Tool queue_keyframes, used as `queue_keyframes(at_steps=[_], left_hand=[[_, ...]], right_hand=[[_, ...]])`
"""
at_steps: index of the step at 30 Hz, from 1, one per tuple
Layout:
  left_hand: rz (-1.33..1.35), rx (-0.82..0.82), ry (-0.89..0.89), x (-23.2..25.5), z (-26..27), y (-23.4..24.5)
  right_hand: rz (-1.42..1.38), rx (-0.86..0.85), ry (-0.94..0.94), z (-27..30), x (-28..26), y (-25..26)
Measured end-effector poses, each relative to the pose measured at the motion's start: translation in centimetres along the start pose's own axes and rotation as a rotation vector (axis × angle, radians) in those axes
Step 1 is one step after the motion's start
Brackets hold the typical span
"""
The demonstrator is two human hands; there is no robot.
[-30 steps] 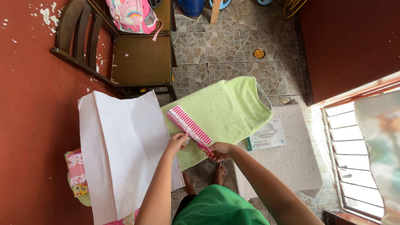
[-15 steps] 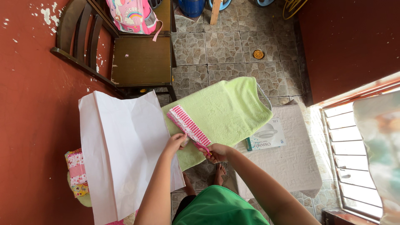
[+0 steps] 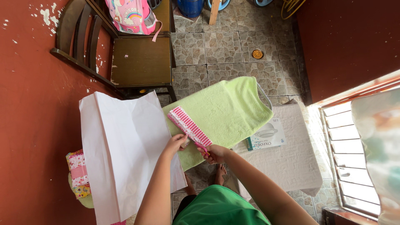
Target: The person wraps a small rectangular box with patterned paper, folds the edges, and secures them with clear tape. They use scissors to trim excess paper and then tie a decorative ribbon around the wrapped box.
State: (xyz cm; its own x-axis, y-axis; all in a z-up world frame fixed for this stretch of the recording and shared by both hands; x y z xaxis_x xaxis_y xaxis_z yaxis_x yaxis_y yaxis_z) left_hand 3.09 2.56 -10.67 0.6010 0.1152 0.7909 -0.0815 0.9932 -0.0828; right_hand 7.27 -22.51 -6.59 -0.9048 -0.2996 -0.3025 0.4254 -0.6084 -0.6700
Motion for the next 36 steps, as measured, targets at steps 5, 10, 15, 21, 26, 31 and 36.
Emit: queue_keyframes(at_steps=[5,10,15,21,26,31,36], left_hand=[[-0.017,-0.007,0.007,0.3,0.3,0.1],[-0.027,-0.027,0.013,0.6,0.4,0.2],[0.004,-0.023,0.085,0.9,1.1,0.3],[0.045,-0.044,-0.024,2.3,3.3,1.4],[0.047,-0.047,-0.051,2.9,5.2,2.2],[0.078,-0.055,-0.167,3.1,5.7,1.9],[0.066,-0.050,-0.235,3.1,5.6,0.5]], right_hand=[[0.017,0.015,0.034,0.1,0.1,0.2],[-0.009,0.065,0.023,-0.1,0.3,0.2],[-0.048,0.011,0.037,0.1,0.2,0.1],[0.265,-0.010,-0.086,2.6,0.2,-1.8],[0.753,-0.005,0.061,5.8,-1.7,-1.6],[1.125,0.759,0.264,6.9,-7.0,1.7],[1.461,1.286,0.383,6.6,-8.7,3.4]])
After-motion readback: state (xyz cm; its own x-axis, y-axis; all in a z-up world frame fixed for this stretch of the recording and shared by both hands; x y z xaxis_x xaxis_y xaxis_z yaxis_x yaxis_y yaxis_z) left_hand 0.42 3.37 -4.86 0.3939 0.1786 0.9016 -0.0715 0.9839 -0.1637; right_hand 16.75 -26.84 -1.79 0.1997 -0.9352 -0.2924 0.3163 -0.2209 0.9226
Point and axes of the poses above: each hand's wrist, its own z-axis away from the middle knuckle, its own y-axis out of the back of the hand, x = y × z, the point moved 2 cm from there along -z, towards the middle knuckle, and after that the axes turned 3 degrees about -x, right-handed, at the moved point
